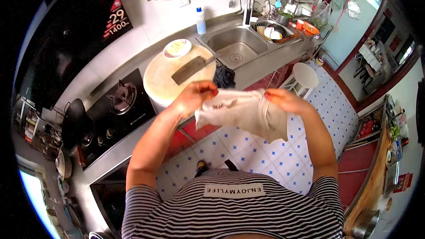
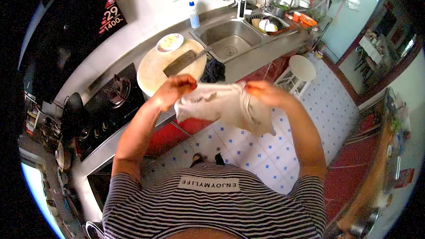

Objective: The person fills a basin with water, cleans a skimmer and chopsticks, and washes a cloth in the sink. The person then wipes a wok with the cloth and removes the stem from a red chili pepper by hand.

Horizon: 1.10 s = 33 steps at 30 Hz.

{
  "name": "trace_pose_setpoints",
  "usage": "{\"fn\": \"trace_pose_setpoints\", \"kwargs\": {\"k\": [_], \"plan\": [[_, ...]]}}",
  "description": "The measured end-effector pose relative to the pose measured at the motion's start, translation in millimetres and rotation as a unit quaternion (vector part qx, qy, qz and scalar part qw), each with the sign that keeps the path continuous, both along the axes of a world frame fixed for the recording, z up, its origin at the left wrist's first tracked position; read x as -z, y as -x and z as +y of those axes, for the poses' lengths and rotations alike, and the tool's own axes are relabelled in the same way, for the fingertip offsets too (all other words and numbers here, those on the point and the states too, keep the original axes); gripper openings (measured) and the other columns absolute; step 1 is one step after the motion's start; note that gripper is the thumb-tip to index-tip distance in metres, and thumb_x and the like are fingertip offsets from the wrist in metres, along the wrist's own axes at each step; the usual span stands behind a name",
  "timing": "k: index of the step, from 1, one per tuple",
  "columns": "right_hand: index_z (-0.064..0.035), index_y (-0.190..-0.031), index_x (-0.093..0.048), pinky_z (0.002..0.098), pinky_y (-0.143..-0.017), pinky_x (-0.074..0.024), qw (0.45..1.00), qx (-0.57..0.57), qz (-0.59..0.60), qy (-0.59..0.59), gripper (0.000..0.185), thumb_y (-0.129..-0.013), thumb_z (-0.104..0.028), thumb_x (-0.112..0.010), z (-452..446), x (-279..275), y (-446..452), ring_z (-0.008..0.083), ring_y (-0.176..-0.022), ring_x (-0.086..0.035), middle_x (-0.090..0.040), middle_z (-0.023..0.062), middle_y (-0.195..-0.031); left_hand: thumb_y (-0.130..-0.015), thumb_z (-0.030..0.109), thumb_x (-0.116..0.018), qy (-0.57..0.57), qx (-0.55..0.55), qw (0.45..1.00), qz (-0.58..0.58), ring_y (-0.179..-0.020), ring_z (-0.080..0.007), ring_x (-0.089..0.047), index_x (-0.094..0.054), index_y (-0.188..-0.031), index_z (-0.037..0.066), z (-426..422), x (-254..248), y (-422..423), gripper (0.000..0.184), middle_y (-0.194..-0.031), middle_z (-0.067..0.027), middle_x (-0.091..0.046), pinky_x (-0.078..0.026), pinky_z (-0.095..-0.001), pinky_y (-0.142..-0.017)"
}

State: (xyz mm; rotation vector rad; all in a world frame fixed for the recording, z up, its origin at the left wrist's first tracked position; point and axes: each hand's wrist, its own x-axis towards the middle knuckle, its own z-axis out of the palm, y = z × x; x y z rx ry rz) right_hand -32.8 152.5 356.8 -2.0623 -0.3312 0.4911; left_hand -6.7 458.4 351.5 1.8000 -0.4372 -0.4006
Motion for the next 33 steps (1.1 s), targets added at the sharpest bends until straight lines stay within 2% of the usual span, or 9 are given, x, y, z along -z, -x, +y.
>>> {"fn": "trace_pose_setpoints", "kwargs": {"k": [5,11,17,19,20,23,24,28,33], "plan": [[-0.0015,-0.114,-0.05,0.0229,-0.068,-0.0418,0.994,0.113,0.0,0.014,0.037,-0.087,-0.026,-0.044,-49,-23,-85,0.0079,-0.081,-0.052,-0.058,0.0019,-0.093,-0.079,0.004,-0.052,-0.023,-0.03,0.997,-0.07,-0.08,-0.0106,-0.05,-0.057,-0.088,0.001,-49,-9,-93,0.01,-0.083,-0.0016,-0.056,-0.039,-0.0218,-0.076],[-0.0028,-0.109,-0.05,0.0273,-0.076,-0.0459,0.957,0.229,-0.067,-0.167,0.029,-0.09,-0.023,-0.041,-81,-46,-246,0.0177,-0.085,-0.058,-0.059,0.011,-0.097,-0.082,0.001,-0.05,0.107,-0.15,0.972,-0.147,-0.07,-0.0072,-0.047,-0.058,-0.086,0.003,-72,-13,-243,0.009,-0.078,0.0009,-0.056,-0.039,-0.0192,-0.064],[0.0002,-0.109,-0.051,0.0274,-0.079,-0.0455,0.919,0.199,-0.187,-0.283,0.028,-0.088,-0.017,-0.045,-112,-30,-373,0.0161,-0.086,-0.056,-0.058,0.0082,-0.096,-0.084,0.008,-0.051,0.133,-0.258,0.931,-0.222,-0.058,-0.0061,-0.043,-0.055,-0.086,0.001,-83,-2,-347,0.009,-0.064,0.0004,-0.051,-0.038,-0.0212,-0.053],[-0.0015,-0.107,-0.054,0.0252,-0.079,-0.0428,0.966,0.097,-0.212,-0.109,0.025,-0.086,-0.014,-0.048,-125,-5,-392,0.0126,-0.087,-0.054,-0.058,0.0053,-0.096,-0.08,0.007,-0.051,-0.03,-0.236,0.942,-0.236,-0.061,-0.014,-0.052,-0.055,-0.09,0.0,-78,27,-366,0.013,-0.07,-0.0066,-0.058,-0.042,-0.0265,-0.057],[-0.0033,-0.104,-0.056,0.0233,-0.079,-0.0408,0.984,0.042,-0.174,0.0,0.022,-0.084,-0.012,-0.052,-134,11,-404,0.0101,-0.088,-0.052,-0.059,0.0028,-0.095,-0.076,0.004,-0.05,-0.11,-0.162,0.92,-0.341,-0.071,-0.0246,-0.058,-0.056,-0.094,0.0,-72,53,-376,0.019,-0.081,-0.0146,-0.061,-0.045,-0.0321,-0.063],[-0.0035,-0.098,-0.058,0.03,-0.075,-0.0439,0.991,-0.04,-0.048,0.116,0.025,-0.078,-0.018,-0.059,-151,89,-430,0.0169,-0.083,-0.057,-0.062,0.0095,-0.09,-0.075,0.005,-0.058,-0.275,-0.03,0.932,-0.233,-0.081,-0.0208,-0.056,-0.056,-0.099,0.002,-73,106,-376,0.024,-0.094,-0.0152,-0.059,-0.047,-0.0306,-0.068],[-0.0035,-0.1,-0.057,0.033,-0.074,-0.0444,0.974,-0.082,-0.064,0.201,0.031,-0.076,-0.023,-0.061,-163,125,-445,0.0226,-0.083,-0.058,-0.062,0.0132,-0.092,-0.074,0.005,-0.058,-0.26,-0.024,0.945,-0.199,-0.079,-0.0209,-0.057,-0.055,-0.096,0.001,-73,122,-376,0.022,-0.087,-0.0142,-0.059,-0.047,-0.0319,-0.067],[0.0018,-0.101,-0.054,0.0287,-0.073,-0.0448,0.967,-0.163,-0.008,0.197,0.032,-0.077,-0.018,-0.062,-153,184,-501,0.0185,-0.081,-0.057,-0.063,0.011,-0.088,-0.076,0.007,-0.054,-0.257,-0.076,0.962,-0.052,-0.071,-0.0191,-0.056,-0.055,-0.094,0.001,-93,150,-381,0.019,-0.077,-0.0108,-0.06,-0.046,-0.0317,-0.065],[-0.0032,-0.116,-0.047,0.0344,-0.087,-0.0399,0.958,-0.108,-0.075,0.256,0.048,-0.076,-0.025,-0.062,-119,252,-602,0.0279,-0.103,-0.051,-0.054,0.0161,-0.11,-0.076,0.011,-0.05,-0.193,-0.225,0.951,0.089,-0.069,-0.0186,-0.056,-0.055,-0.096,0.0,-133,161,-398,0.023,-0.078,-0.0124,-0.06,-0.045,-0.0304,-0.062]]}}
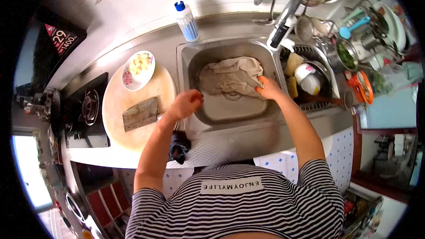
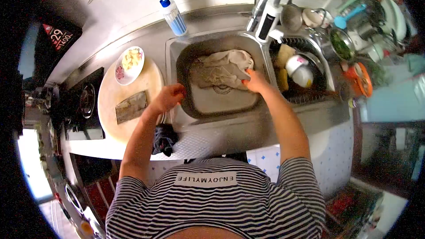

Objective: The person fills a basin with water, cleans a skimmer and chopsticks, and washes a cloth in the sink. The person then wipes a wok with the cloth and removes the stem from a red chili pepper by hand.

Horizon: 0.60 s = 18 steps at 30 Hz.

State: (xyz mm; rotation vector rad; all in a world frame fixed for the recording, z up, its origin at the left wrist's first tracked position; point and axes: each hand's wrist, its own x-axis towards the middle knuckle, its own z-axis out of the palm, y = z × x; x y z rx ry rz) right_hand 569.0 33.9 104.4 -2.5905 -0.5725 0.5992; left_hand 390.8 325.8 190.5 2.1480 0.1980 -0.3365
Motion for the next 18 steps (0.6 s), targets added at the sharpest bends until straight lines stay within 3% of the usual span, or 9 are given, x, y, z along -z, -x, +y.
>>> {"fn": "trace_pose_setpoints", "kwargs": {"k": [1,2,5,8,9,12,14,15,18], "plan": [[-0.0075,-0.128,-0.033,0.0388,-0.092,-0.0357,0.997,0.006,0.068,0.038,0.063,-0.075,-0.025,-0.063,11,0,-19,0.0328,-0.113,-0.041,-0.041,0.0193,-0.123,-0.079,0.011,-0.049,0.052,-0.042,0.996,0.056,-0.072,-0.0159,-0.057,-0.055,-0.099,-0.002,-11,-1,-4,0.024,-0.082,-0.01,-0.061,-0.047,-0.0284,-0.062],[-0.0075,-0.128,-0.033,0.0388,-0.092,-0.0357,0.997,-0.007,0.076,0.033,0.063,-0.075,-0.025,-0.063,20,11,-29,0.0328,-0.113,-0.041,-0.041,0.0193,-0.123,-0.079,0.011,-0.049,0.047,-0.055,0.995,0.063,-0.072,-0.0159,-0.057,-0.055,-0.099,-0.002,-21,4,-7,0.024,-0.082,-0.01,-0.061,-0.047,-0.0284,-0.062],[-0.0109,-0.134,-0.018,0.0421,-0.094,-0.0329,0.996,0.058,0.021,0.057,0.078,-0.073,-0.025,-0.065,46,63,-46,0.0413,-0.116,-0.032,-0.023,0.0244,-0.13,-0.082,0.011,-0.049,0.199,-0.17,0.958,0.119,-0.078,-0.0169,-0.058,-0.051,-0.107,-0.003,-40,37,-15,0.028,-0.092,-0.0091,-0.058,-0.048,-0.028,-0.062],[-0.0108,-0.129,-0.027,0.0432,-0.086,-0.0392,0.976,-0.011,-0.05,0.21,0.069,-0.071,-0.015,-0.064,75,90,-7,0.0352,-0.111,-0.041,-0.034,0.0203,-0.125,-0.082,0.012,-0.05,0.27,-0.267,0.909,0.171,-0.079,-0.0173,-0.058,-0.048,-0.111,-0.001,-55,63,-24,0.032,-0.095,-0.0084,-0.057,-0.048,-0.0282,-0.062],[-0.0108,-0.129,-0.027,0.0432,-0.086,-0.0392,0.976,-0.016,-0.048,0.212,0.069,-0.071,-0.015,-0.064,72,106,-5,0.0352,-0.111,-0.041,-0.034,0.0203,-0.125,-0.083,0.015,-0.051,0.287,-0.276,0.895,0.2,-0.085,-0.0207,-0.057,-0.043,-0.117,0.001,-53,80,-26,0.039,-0.103,-0.0105,-0.054,-0.05,-0.031,-0.065],[-0.007,-0.121,-0.039,0.0419,-0.082,-0.0423,0.963,-0.241,0.001,0.123,0.054,-0.072,-0.009,-0.061,50,118,-16,0.0293,-0.106,-0.048,-0.047,0.0171,-0.116,-0.083,0.021,-0.053,0.292,-0.342,0.859,0.243,-0.099,-0.0252,-0.052,-0.036,-0.124,0.004,-60,94,-39,0.048,-0.116,-0.0126,-0.046,-0.05,-0.0367,-0.072],[-0.0041,-0.109,-0.05,0.0381,-0.082,-0.0431,0.99,0.008,0.101,0.102,0.04,-0.072,-0.007,-0.061,39,77,-35,0.0266,-0.1,-0.053,-0.054,0.0158,-0.107,-0.083,0.025,-0.053,0.311,-0.368,0.839,0.252,-0.105,-0.0271,-0.047,-0.031,-0.127,0.006,-65,101,-50,0.053,-0.122,-0.0125,-0.041,-0.049,-0.0397,-0.075],[-0.0019,-0.104,-0.054,0.0355,-0.079,-0.0448,0.971,0.111,0.198,0.08,0.033,-0.072,-0.009,-0.06,41,77,-47,0.0285,-0.095,-0.055,-0.057,0.0163,-0.105,-0.083,0.029,-0.053,0.324,-0.392,0.821,0.26,-0.111,-0.029,-0.042,-0.027,-0.13,0.007,-69,105,-59,0.058,-0.128,-0.0124,-0.036,-0.048,-0.0427,-0.078],[-0.0015,-0.105,-0.053,0.0337,-0.075,-0.0451,0.976,0.108,0.186,-0.02,0.035,-0.072,-0.011,-0.06,70,83,-38,0.0245,-0.088,-0.057,-0.06,0.014,-0.1,-0.085,0.039,-0.046,0.365,-0.443,0.779,0.253,-0.116,-0.0299,-0.036,-0.023,-0.132,0.01,-85,115,-89,0.06,-0.133,-0.0102,-0.03,-0.045,-0.0492,-0.081]]}}
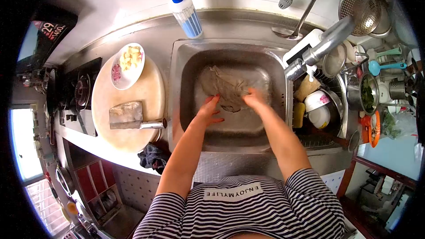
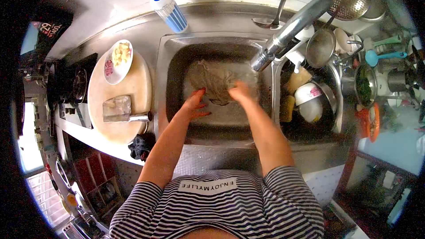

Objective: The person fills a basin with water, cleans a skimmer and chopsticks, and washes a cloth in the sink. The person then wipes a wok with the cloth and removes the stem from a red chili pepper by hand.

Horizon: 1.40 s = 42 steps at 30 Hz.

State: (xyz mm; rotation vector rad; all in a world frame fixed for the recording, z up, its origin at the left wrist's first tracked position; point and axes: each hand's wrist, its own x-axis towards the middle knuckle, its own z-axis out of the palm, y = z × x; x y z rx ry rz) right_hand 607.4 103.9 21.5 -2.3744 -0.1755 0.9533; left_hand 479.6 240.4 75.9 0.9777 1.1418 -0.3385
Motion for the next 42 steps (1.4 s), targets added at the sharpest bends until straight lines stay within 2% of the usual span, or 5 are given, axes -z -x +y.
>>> {"fn": "trace_pose_setpoints", "kwargs": {"k": [6,15,28,33,42], "plan": [[-0.0023,-0.092,-0.054,0.0338,-0.068,-0.0441,0.88,-0.137,-0.047,-0.452,0.034,-0.065,-0.019,-0.067,15,-68,91,0.0256,-0.074,-0.056,-0.057,0.0133,-0.078,-0.085,0.047,-0.039,0.276,-0.171,0.927,-0.189,-0.094,-0.0277,-0.053,-0.05,-0.113,0.006,4,47,-22,0.051,-0.107,-0.0146,-0.055,-0.044,-0.0415,-0.081],[-0.0021,-0.072,-0.055,0.0373,-0.052,-0.0439,0.96,-0.019,-0.201,-0.196,0.02,-0.069,-0.022,-0.058,63,-40,51,0.0269,-0.054,-0.055,-0.056,0.0165,-0.063,-0.087,0.034,-0.039,0.313,-0.384,0.83,-0.257,-0.066,-0.0205,-0.053,-0.053,-0.094,0.007,-26,92,-24,0.031,-0.081,-0.0075,-0.055,-0.046,-0.0326,-0.054],[-0.0008,-0.091,-0.055,0.0419,-0.077,-0.0386,0.791,-0.52,-0.312,-0.074,0.026,-0.07,-0.015,-0.061,-22,41,7,0.0345,-0.088,-0.047,-0.05,0.0183,-0.095,-0.083,0.033,-0.05,-0.015,-0.056,0.997,0.06,-0.122,-0.0345,-0.029,-0.019,-0.134,0.012,23,71,0,0.064,-0.138,-0.0139,-0.02,-0.037,-0.0514,-0.092],[0.0,-0.079,-0.057,0.0315,-0.06,-0.0383,0.987,0.006,0.045,-0.151,0.019,-0.075,-0.018,-0.052,25,11,-1,0.0166,-0.068,-0.049,-0.054,0.0048,-0.075,-0.086,0.038,-0.041,0.047,-0.116,0.992,0.023,-0.122,-0.0317,-0.03,-0.019,-0.135,0.014,10,54,-14,0.059,-0.138,-0.0115,-0.023,-0.035,-0.048,-0.093],[-0.0003,-0.072,-0.052,0.0306,-0.053,-0.0416,0.898,-0.197,-0.185,-0.346,0.013,-0.073,-0.011,-0.059,56,-53,110,0.0147,-0.057,-0.049,-0.055,0.0038,-0.063,-0.085,0.033,-0.045,-0.022,0.09,0.989,-0.119,-0.094,-0.023,-0.054,-0.048,-0.114,0.003,-11,65,-20,0.042,-0.105,-0.012,-0.056,-0.043,-0.0354,-0.082]]}}
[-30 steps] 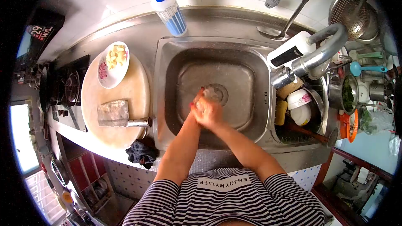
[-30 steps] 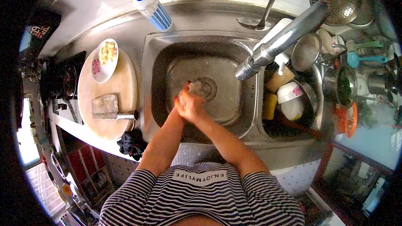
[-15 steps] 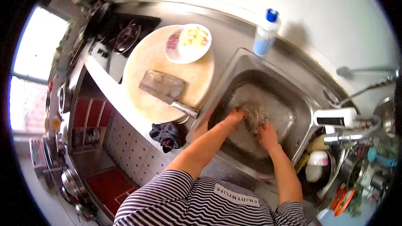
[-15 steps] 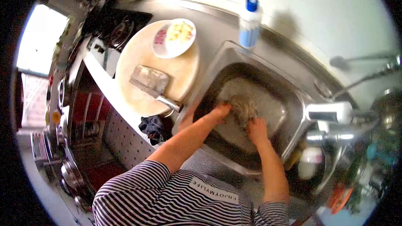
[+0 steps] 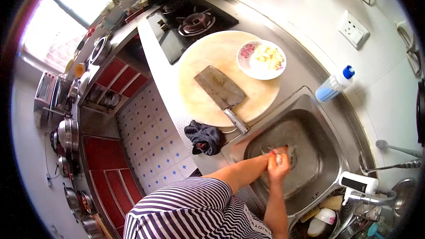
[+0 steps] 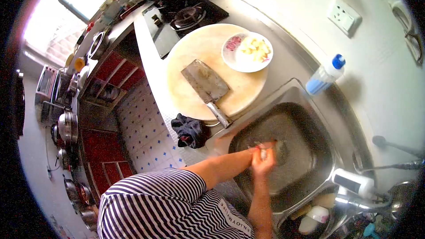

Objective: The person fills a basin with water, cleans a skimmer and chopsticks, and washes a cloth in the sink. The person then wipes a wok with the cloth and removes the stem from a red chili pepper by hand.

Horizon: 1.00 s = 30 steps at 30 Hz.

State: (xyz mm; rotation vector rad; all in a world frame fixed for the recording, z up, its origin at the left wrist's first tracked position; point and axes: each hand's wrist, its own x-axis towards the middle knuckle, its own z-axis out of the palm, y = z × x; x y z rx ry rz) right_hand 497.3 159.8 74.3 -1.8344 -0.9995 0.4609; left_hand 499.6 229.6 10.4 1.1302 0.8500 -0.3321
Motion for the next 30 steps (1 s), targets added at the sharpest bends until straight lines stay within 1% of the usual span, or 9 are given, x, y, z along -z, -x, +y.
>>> {"fn": "trace_pose_setpoints", "kwargs": {"k": [6,9,12,13,14,16,21,23,30], "plan": [[0.0041,-0.08,-0.053,0.0342,-0.059,-0.0421,0.979,0.093,0.111,0.144,0.024,-0.078,-0.02,-0.056,-8,84,-120,0.0208,-0.067,-0.054,-0.057,0.0165,-0.076,-0.084,0.025,-0.046,-0.304,0.142,0.942,-0.009,-0.099,-0.0239,-0.054,-0.052,-0.111,0.004,2,-25,-7,0.034,-0.106,-0.0123,-0.056,-0.044,-0.0333,-0.081],[0.0031,-0.088,-0.056,0.0419,-0.066,-0.043,0.922,0.072,-0.193,0.328,0.03,-0.08,-0.026,-0.053,-34,60,-134,0.0333,-0.076,-0.056,-0.058,0.0214,-0.084,-0.083,0.022,-0.047,-0.199,-0.055,0.977,0.047,-0.094,-0.0266,-0.056,-0.055,-0.107,0.005,26,-23,-11,0.03,-0.099,-0.0133,-0.059,-0.045,-0.0349,-0.077],[0.0011,-0.095,-0.056,0.0455,-0.071,-0.0429,0.872,-0.019,-0.337,0.353,0.037,-0.08,-0.033,-0.052,-49,64,-112,0.0372,-0.085,-0.055,-0.057,0.0211,-0.09,-0.081,0.019,-0.048,-0.37,-0.088,0.922,0.075,-0.076,-0.0302,-0.058,-0.063,-0.089,0.001,24,7,-5,0.024,-0.087,-0.017,-0.061,-0.046,-0.0384,-0.067],[0.0014,-0.095,-0.056,0.0447,-0.072,-0.0432,0.833,-0.133,-0.399,0.359,0.037,-0.079,-0.032,-0.052,-55,72,-98,0.0369,-0.086,-0.054,-0.057,0.0216,-0.092,-0.08,0.018,-0.049,-0.544,0.213,0.812,0.004,-0.078,-0.0295,-0.058,-0.064,-0.086,0.001,22,74,-14,0.024,-0.088,-0.0168,-0.061,-0.046,-0.0379,-0.067],[0.0017,-0.095,-0.056,0.0438,-0.074,-0.0436,0.779,-0.242,-0.455,0.358,0.037,-0.079,-0.031,-0.052,-59,80,-89,0.0366,-0.088,-0.054,-0.057,0.022,-0.093,-0.079,0.018,-0.05,-0.719,0.384,0.569,-0.106,-0.08,-0.0287,-0.058,-0.064,-0.084,0.001,20,139,-23,0.023,-0.089,-0.0167,-0.06,-0.046,-0.0375,-0.067],[0.0024,-0.095,-0.056,0.0402,-0.073,-0.0436,0.805,-0.268,-0.381,0.369,0.034,-0.078,-0.027,-0.053,-64,87,-98,0.0336,-0.085,-0.055,-0.057,0.0211,-0.093,-0.079,0.02,-0.049,-0.4,0.108,0.91,0.011,-0.086,-0.0287,-0.057,-0.065,-0.082,0.002,12,-3,15,0.024,-0.088,-0.0149,-0.061,-0.046,-0.0376,-0.071],[0.006,-0.092,-0.054,0.0273,-0.068,-0.0401,0.925,-0.067,0.157,0.338,0.021,-0.076,-0.009,-0.055,-44,39,-104,0.0154,-0.075,-0.051,-0.058,0.0095,-0.086,-0.086,0.04,-0.037,-0.472,0.091,0.855,-0.194,-0.097,-0.0329,-0.051,-0.061,-0.098,0.002,-2,-1,4,0.047,-0.1,-0.0198,-0.056,-0.04,-0.0396,-0.084],[0.0057,-0.091,-0.054,0.0275,-0.069,-0.0409,0.943,-0.087,0.183,0.263,0.019,-0.078,-0.007,-0.053,-39,-17,-94,0.0154,-0.075,-0.052,-0.057,0.0087,-0.085,-0.085,0.055,-0.03,-0.119,0.03,0.974,-0.19,-0.104,-0.0319,-0.048,-0.057,-0.106,0.002,2,-57,11,0.063,-0.11,-0.0203,-0.052,-0.037,-0.0377,-0.088],[0.0032,-0.094,-0.052,0.0313,-0.071,-0.0452,0.891,-0.014,0.45,-0.062,0.021,-0.08,-0.012,-0.049,-38,-86,-107,0.0202,-0.081,-0.055,-0.055,0.0115,-0.091,-0.081,0.065,-0.027,-0.013,0.022,0.989,-0.149,-0.086,-0.0236,-0.056,-0.06,-0.094,0.003,0,-65,20,0.072,-0.095,-0.0128,-0.058,-0.044,-0.035,-0.069]]}}
